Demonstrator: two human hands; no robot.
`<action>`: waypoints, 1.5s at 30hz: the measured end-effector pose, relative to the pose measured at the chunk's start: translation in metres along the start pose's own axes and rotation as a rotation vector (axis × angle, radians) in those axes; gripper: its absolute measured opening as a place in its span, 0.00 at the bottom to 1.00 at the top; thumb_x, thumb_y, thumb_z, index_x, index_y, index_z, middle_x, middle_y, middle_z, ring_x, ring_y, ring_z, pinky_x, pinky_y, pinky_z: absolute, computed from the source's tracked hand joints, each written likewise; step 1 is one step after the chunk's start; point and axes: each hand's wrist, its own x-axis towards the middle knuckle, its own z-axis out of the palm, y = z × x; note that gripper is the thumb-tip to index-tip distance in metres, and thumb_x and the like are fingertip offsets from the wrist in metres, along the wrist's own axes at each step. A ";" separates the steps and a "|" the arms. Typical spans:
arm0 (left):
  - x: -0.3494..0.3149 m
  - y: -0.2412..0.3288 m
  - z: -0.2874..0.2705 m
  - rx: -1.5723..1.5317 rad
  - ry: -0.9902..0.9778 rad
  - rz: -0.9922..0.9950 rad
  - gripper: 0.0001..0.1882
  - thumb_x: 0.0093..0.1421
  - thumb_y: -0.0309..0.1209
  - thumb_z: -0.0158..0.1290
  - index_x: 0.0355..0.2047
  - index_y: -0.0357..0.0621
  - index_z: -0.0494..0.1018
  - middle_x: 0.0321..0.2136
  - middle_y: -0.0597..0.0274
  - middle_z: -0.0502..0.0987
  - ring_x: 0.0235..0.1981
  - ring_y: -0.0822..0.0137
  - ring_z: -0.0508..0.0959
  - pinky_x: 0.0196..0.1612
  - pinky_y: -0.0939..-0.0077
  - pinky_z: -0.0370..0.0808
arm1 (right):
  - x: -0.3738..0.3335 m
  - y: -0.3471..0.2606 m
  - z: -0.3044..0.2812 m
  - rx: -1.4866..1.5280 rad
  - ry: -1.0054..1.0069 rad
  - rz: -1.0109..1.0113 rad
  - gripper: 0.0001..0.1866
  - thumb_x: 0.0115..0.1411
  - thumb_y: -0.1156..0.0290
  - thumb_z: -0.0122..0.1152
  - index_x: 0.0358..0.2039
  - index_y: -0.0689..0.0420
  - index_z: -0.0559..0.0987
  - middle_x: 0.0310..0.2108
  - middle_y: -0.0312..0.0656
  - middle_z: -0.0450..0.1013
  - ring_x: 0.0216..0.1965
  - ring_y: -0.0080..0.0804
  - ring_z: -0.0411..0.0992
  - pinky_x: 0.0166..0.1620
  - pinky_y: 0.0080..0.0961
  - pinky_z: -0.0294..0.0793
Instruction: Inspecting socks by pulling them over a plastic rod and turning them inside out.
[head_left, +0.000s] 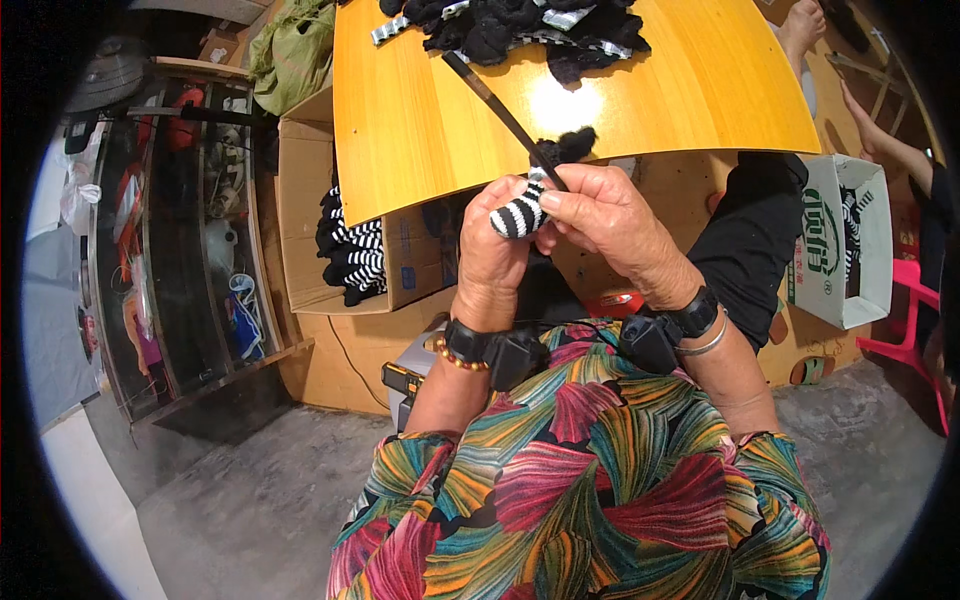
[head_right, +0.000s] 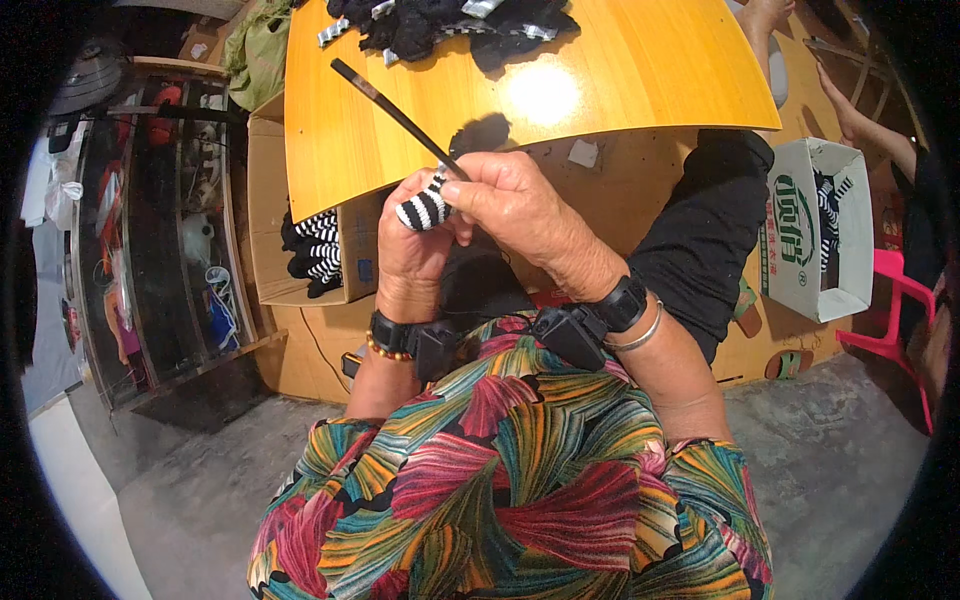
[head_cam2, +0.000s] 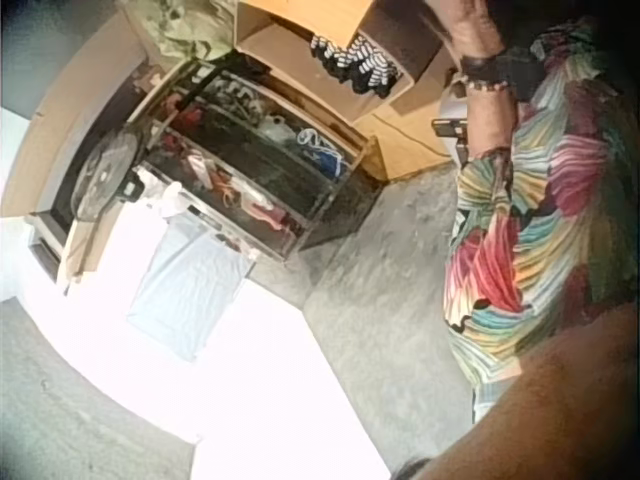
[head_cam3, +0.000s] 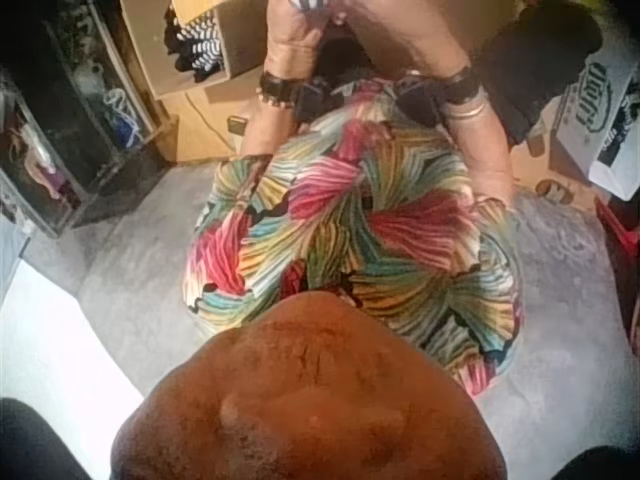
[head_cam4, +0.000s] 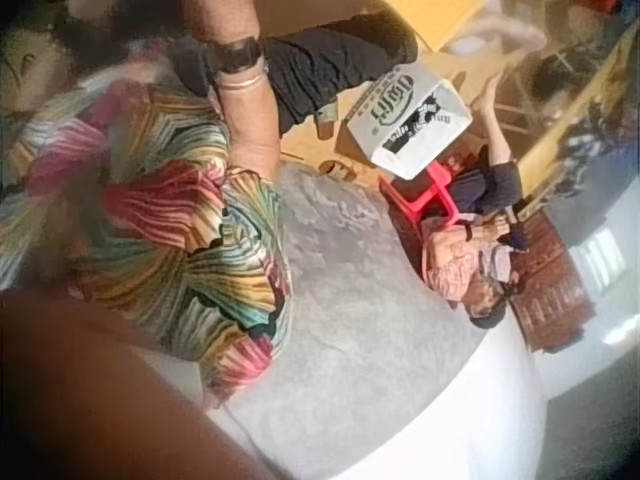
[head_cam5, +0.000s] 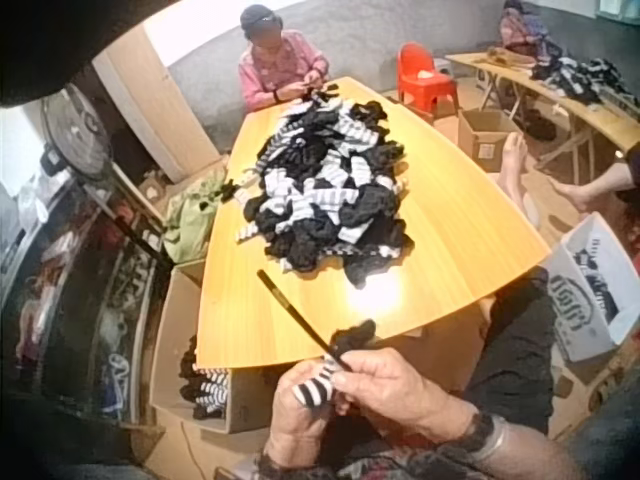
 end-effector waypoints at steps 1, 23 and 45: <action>-0.002 -0.001 0.004 0.080 0.028 0.090 0.11 0.58 0.34 0.47 0.29 0.36 0.70 0.20 0.59 0.74 0.16 0.72 0.71 0.19 0.82 0.69 | 0.000 -0.001 -0.002 0.001 0.004 -0.003 0.08 0.57 0.71 0.50 0.25 0.62 0.72 0.17 0.34 0.66 0.14 0.17 0.61 0.18 0.14 0.62; 0.006 -0.001 0.023 -0.121 0.023 0.311 0.22 0.55 0.37 0.53 0.44 0.36 0.64 0.36 0.46 0.73 0.43 0.55 0.72 0.45 0.66 0.71 | 0.007 0.006 0.005 0.404 0.029 0.189 0.06 0.58 0.70 0.50 0.28 0.59 0.71 0.16 0.32 0.64 0.10 0.11 0.54 0.14 0.09 0.53; 0.018 0.048 -0.007 -0.451 0.410 0.156 0.14 0.60 0.39 0.45 0.37 0.40 0.66 0.31 0.45 0.74 0.37 0.45 0.74 0.42 0.53 0.71 | -0.017 -0.010 -0.031 -1.173 0.230 -0.352 0.12 0.53 0.64 0.56 0.22 0.60 0.77 0.17 0.45 0.70 0.21 0.39 0.69 0.24 0.30 0.66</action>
